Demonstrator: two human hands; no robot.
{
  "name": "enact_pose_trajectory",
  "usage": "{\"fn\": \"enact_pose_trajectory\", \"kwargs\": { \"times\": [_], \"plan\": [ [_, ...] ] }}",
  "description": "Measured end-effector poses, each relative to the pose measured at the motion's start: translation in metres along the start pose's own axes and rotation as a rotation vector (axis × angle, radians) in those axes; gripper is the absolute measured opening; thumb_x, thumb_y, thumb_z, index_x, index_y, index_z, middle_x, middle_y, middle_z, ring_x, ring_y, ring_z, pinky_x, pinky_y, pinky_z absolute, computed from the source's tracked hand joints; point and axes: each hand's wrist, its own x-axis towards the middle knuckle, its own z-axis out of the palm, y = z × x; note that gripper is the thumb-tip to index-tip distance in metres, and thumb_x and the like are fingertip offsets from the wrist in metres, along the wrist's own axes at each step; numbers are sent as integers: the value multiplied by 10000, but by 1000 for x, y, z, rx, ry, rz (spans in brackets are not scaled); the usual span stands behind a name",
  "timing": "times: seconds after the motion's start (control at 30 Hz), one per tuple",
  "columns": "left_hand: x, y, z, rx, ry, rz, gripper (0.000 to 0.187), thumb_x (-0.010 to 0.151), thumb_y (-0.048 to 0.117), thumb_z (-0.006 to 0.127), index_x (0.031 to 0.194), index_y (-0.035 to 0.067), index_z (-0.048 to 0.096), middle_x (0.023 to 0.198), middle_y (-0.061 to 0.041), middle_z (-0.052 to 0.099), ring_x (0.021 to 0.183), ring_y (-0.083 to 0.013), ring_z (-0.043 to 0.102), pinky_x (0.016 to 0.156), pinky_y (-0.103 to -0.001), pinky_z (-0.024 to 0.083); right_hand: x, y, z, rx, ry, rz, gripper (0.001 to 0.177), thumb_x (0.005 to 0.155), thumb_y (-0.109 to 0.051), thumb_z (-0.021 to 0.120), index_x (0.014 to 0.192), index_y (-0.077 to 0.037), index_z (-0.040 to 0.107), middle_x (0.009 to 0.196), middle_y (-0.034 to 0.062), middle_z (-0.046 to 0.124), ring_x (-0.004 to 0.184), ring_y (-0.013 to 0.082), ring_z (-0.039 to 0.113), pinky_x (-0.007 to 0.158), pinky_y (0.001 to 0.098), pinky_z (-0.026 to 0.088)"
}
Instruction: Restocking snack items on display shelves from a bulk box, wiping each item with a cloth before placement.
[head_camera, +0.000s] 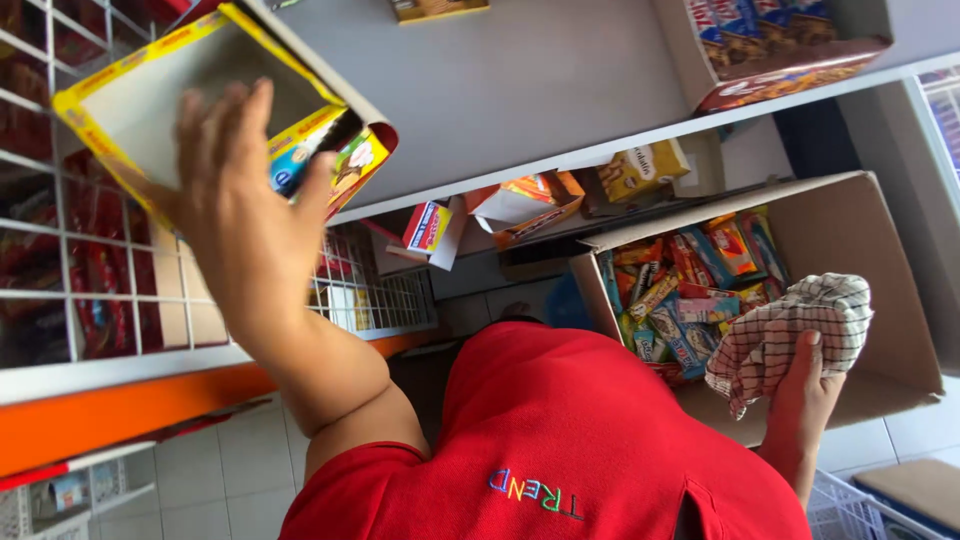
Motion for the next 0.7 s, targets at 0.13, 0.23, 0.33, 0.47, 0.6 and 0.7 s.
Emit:
{"fn": "enact_pose_trajectory", "kwargs": {
  "times": [0.13, 0.23, 0.33, 0.47, 0.6, 0.7],
  "plan": [
    [-14, -33, -9, 273, -12, -147, 346, 856, 170, 845, 1174, 83, 741, 1240, -134, 698, 1281, -451, 482, 964, -850, -25, 7, -5, 17, 0, -56, -17, 289, 1214, -247, 586, 1353, 7, 593, 1165, 71, 687, 1028, 121, 651, 927, 266, 546],
    [-16, -25, -16, 277, -106, -221, 115, 964, 189, 812, 1066, 143, 783, 957, -57, 730, 1359, -297, 599, 1114, -800, -18, 6, -4, 19, 10, -83, -23, 290, 1212, -242, 586, 1361, 7, 587, 1179, 74, 685, 1045, 121, 656, 939, 265, 549],
    [-15, -42, -16, 118, 248, -73, 115, 1051, 153, 741, 1136, 76, 748, 1143, -126, 711, 1180, -327, 640, 1105, -775, -41, 4, -8, 27, 32, -81, -26, 307, 1200, -239, 586, 1396, -3, 579, 1220, 71, 684, 1063, 121, 661, 954, 267, 553],
    [-19, -51, -26, 153, 381, 15, 129, 1102, 100, 654, 1177, 35, 737, 1165, -91, 765, 1228, -300, 709, 1237, -668, -24, -3, -9, 24, 34, -64, 0, 327, 1183, -250, 589, 1412, -17, 579, 1236, 68, 685, 1074, 131, 663, 947, 272, 555],
    [-5, 13, -34, -132, 312, 194, 98, 1041, 110, 739, 1080, 20, 730, 927, -92, 689, 876, -294, 655, 1267, -572, 198, -7, -5, 18, -8, -49, -39, 321, 1200, -270, 592, 1373, 1, 582, 1202, 70, 684, 1086, 135, 654, 959, 276, 543],
    [-3, 54, -21, -277, 96, 424, 112, 1000, 114, 819, 981, 42, 735, 780, -62, 619, 756, -257, 643, 1269, -599, 286, -11, -8, 16, -48, -30, -51, 333, 1204, -281, 596, 1375, 5, 587, 1209, 72, 683, 1095, 134, 649, 959, 276, 537]
  ]
}}
